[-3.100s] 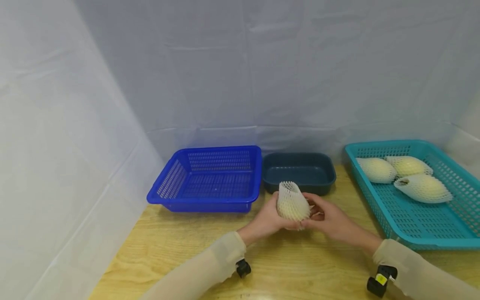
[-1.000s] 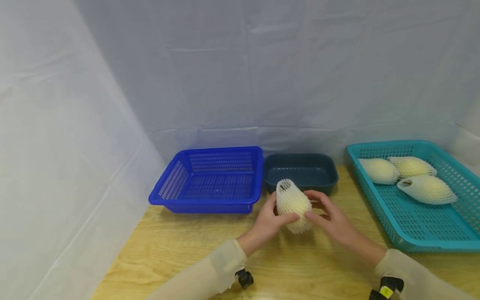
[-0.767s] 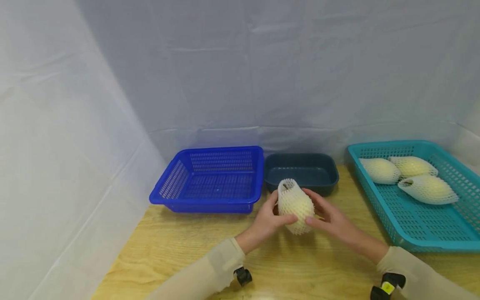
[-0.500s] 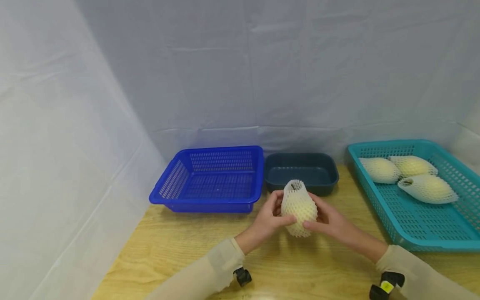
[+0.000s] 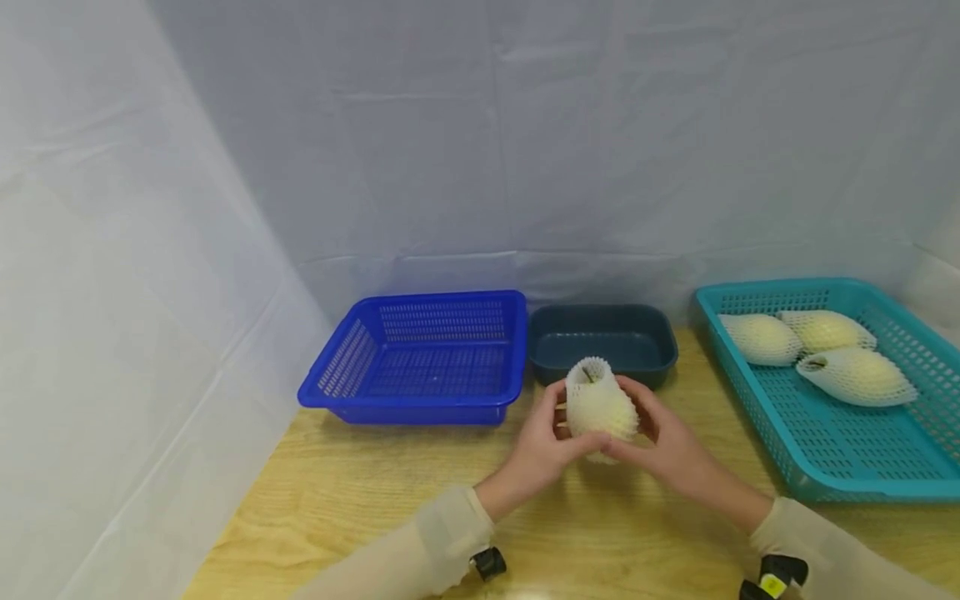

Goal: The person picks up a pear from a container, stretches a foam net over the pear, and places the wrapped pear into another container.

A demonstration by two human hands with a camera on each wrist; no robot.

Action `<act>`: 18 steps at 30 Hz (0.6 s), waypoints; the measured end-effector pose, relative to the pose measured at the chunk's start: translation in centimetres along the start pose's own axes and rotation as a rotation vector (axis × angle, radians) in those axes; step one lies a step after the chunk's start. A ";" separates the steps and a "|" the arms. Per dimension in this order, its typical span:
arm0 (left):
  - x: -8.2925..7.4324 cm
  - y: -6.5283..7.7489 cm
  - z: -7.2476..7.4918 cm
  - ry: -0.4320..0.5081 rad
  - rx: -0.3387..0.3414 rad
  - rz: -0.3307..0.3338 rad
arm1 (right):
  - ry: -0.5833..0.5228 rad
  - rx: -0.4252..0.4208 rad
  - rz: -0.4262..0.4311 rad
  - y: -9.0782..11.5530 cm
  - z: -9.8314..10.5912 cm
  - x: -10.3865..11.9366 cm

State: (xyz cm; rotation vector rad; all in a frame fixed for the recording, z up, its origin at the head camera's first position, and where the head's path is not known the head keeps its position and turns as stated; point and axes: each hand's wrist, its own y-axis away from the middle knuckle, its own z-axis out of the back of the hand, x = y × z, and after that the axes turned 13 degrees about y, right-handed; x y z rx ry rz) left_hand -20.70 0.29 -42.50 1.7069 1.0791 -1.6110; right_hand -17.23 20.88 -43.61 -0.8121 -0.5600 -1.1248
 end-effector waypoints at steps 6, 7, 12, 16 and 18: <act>-0.1 -0.1 -0.8 -0.012 -0.074 0.007 | 0.019 -0.062 0.025 0.2 -0.6 -0.1; -0.1 -0.2 -0.8 -0.011 -0.085 0.008 | -0.005 -0.060 0.026 0.2 -0.7 -0.2; 0.0 -0.3 -0.7 -0.005 -0.107 -0.006 | -0.136 -0.020 0.067 0.2 -0.5 -0.7; 0.2 -0.3 -0.2 0.010 -0.074 -0.033 | -0.151 0.001 0.084 0.3 0.1 -0.8; 0.2 -0.3 0.0 0.017 -0.047 -0.042 | -0.154 0.023 0.077 0.3 0.4 -0.7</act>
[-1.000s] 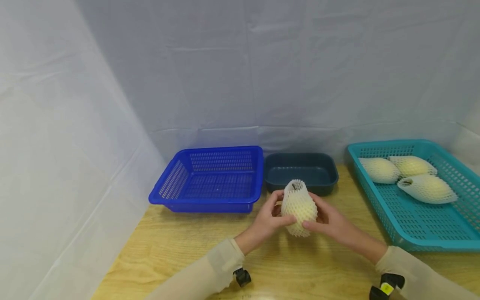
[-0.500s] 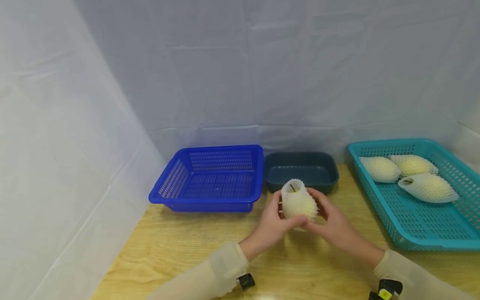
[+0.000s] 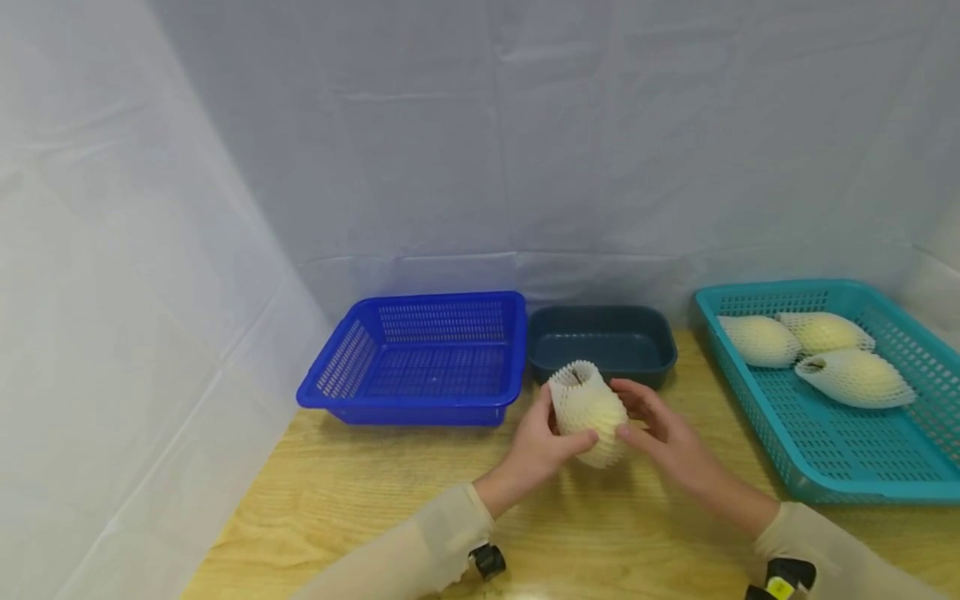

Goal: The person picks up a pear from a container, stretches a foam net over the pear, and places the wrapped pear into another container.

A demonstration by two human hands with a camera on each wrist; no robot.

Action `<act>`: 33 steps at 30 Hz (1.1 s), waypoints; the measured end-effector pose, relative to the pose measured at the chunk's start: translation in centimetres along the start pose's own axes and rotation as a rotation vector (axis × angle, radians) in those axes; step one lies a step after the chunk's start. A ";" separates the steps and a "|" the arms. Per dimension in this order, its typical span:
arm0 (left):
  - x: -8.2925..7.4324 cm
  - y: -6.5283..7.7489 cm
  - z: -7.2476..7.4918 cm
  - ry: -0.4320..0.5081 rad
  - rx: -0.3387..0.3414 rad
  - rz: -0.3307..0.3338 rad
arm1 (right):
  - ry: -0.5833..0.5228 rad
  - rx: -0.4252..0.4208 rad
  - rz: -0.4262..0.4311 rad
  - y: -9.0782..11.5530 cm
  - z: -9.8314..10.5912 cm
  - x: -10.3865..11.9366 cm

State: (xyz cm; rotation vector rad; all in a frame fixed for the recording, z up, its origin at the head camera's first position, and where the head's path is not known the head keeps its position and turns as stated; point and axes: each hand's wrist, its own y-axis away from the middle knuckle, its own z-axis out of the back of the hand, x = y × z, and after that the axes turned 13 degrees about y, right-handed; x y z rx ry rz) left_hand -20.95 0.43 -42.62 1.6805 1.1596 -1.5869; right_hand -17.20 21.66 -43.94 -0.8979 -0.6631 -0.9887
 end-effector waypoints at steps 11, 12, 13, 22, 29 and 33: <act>-0.1 0.4 0.4 0.133 0.104 -0.010 | -0.181 0.215 -0.064 -0.2 0.7 0.5; -0.1 0.5 0.5 0.143 0.107 -0.004 | -0.189 0.218 -0.079 -0.2 0.7 0.7; 0.0 0.5 0.5 0.149 0.112 0.000 | -0.193 0.217 -0.092 -0.1 0.7 0.8; -0.2 0.4 0.7 -0.050 0.021 -0.037 | -0.119 0.083 -0.176 0.1 0.2 1.1; -0.6 0.5 -0.6 -0.128 -0.012 -0.013 | -0.065 -0.029 -0.137 0.0 -0.5 0.7; -0.8 0.3 -1.3 -0.181 -0.053 0.000 | -0.064 -0.064 -0.091 0.0 -1.0 0.6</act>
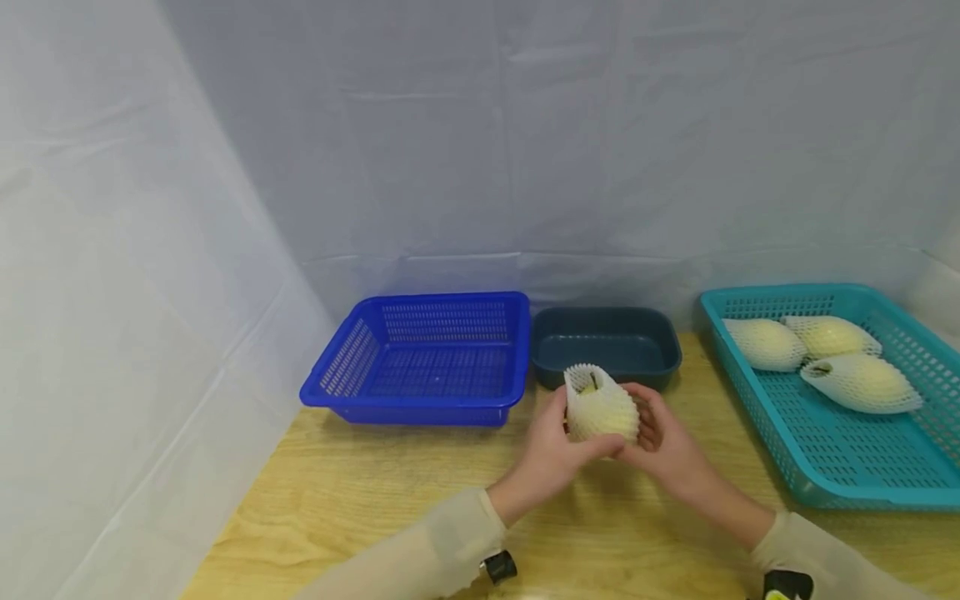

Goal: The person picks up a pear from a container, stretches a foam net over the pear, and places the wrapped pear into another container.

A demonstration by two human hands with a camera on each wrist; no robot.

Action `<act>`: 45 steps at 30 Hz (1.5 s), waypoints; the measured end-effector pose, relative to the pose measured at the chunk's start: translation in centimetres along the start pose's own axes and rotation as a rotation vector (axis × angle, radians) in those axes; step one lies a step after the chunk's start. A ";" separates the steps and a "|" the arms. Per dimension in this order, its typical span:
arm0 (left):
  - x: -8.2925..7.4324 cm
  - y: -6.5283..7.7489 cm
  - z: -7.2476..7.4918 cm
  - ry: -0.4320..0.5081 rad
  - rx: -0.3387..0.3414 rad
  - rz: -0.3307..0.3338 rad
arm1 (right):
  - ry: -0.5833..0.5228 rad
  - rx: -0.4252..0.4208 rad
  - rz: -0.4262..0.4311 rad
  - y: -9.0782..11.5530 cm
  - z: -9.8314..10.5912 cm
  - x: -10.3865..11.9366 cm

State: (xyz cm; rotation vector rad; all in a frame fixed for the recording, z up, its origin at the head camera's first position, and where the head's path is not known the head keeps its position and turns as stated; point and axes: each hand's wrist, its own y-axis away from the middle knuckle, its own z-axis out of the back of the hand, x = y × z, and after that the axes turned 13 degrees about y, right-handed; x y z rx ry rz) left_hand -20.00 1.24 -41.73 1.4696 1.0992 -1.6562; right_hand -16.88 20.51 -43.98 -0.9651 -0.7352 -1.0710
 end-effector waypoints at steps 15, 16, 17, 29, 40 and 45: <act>0.3 -0.2 0.5 0.062 0.044 0.008 | -0.045 0.133 0.065 0.0 1.6 -0.3; 0.3 -0.1 0.6 0.058 0.058 0.002 | -0.048 0.158 0.054 -0.1 1.8 -0.2; 0.3 -0.1 0.7 0.055 0.072 -0.004 | -0.055 0.184 0.047 -0.2 1.9 -0.1; 0.4 0.2 1.3 -0.008 0.090 -0.026 | -0.037 0.239 -0.043 -0.1 1.7 0.4; -0.4 0.4 0.5 -0.114 -0.017 0.020 | 0.013 0.114 -0.129 0.3 1.0 0.7; -0.6 0.3 0.1 -0.142 -0.057 0.064 | -0.027 0.101 -0.104 0.4 0.5 0.9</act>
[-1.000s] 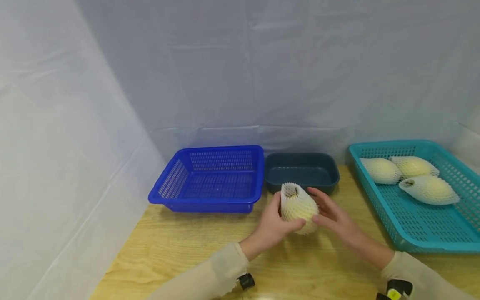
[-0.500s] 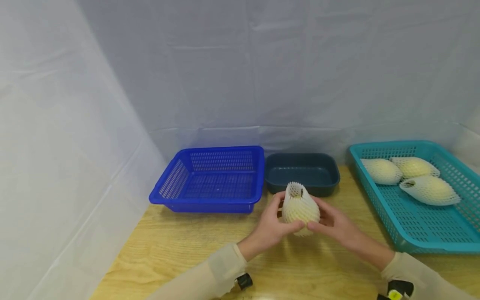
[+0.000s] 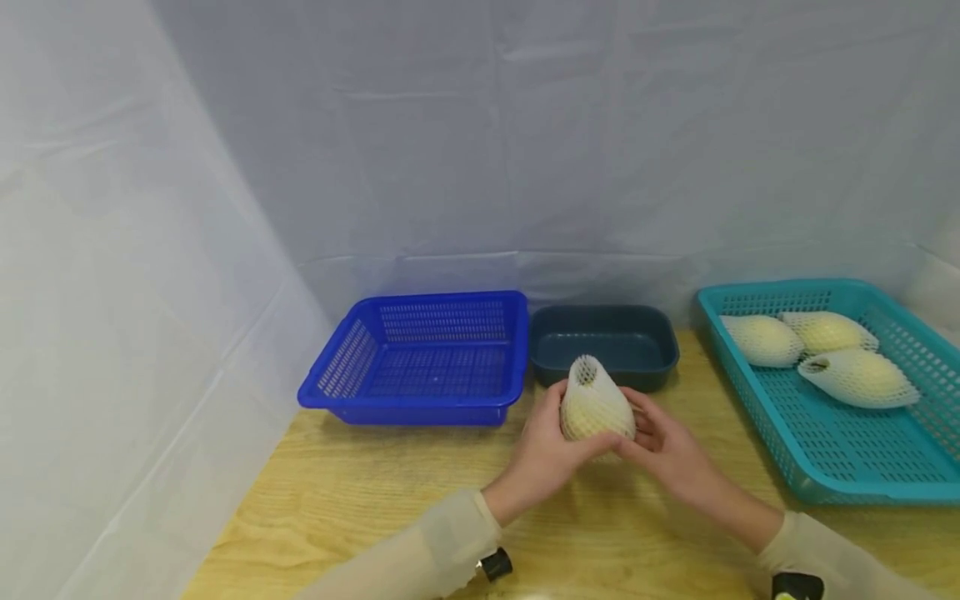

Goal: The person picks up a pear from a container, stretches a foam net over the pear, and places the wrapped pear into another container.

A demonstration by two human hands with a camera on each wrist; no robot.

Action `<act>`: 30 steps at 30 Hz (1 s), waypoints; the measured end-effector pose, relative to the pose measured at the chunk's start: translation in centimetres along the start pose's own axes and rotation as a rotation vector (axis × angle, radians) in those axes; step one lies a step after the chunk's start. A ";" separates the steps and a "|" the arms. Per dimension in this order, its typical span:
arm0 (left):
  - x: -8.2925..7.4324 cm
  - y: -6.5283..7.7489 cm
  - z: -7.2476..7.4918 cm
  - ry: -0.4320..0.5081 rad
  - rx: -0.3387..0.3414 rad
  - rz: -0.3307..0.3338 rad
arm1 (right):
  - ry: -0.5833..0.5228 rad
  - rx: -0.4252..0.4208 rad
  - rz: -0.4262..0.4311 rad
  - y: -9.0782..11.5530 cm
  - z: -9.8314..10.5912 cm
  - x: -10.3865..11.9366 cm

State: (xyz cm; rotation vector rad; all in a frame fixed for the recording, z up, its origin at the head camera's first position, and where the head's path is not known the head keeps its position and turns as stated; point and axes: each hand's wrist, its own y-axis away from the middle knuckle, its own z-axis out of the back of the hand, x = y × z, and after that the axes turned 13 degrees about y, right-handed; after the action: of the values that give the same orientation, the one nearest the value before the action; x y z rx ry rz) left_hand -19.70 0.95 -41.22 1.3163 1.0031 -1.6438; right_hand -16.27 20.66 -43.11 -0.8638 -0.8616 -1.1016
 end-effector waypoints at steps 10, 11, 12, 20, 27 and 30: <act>0.6 -0.7 0.0 0.076 0.031 -0.004 | 0.107 -0.065 0.007 0.1 -0.4 0.0; 0.7 -0.7 0.0 0.094 0.043 -0.004 | 0.149 -0.073 0.003 0.1 -0.3 0.0; 0.8 -0.8 0.0 0.109 0.055 0.002 | 0.189 -0.078 0.000 0.1 -0.3 0.1; 1.3 -0.9 0.1 0.233 0.186 -0.016 | 0.281 -0.052 0.019 0.3 0.2 0.6; 1.5 -0.9 0.0 0.326 0.291 -0.039 | 0.222 -0.063 0.021 0.7 0.3 0.7; 1.5 -1.0 -0.2 0.332 0.308 -0.043 | 0.255 -0.091 0.004 0.9 0.4 1.0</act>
State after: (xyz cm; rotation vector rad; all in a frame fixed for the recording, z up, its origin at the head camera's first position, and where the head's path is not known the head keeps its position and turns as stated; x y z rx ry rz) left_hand -20.73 1.32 -42.59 1.8309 0.9988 -1.6945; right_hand -15.30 20.88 -42.19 -0.7786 -0.6013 -1.2244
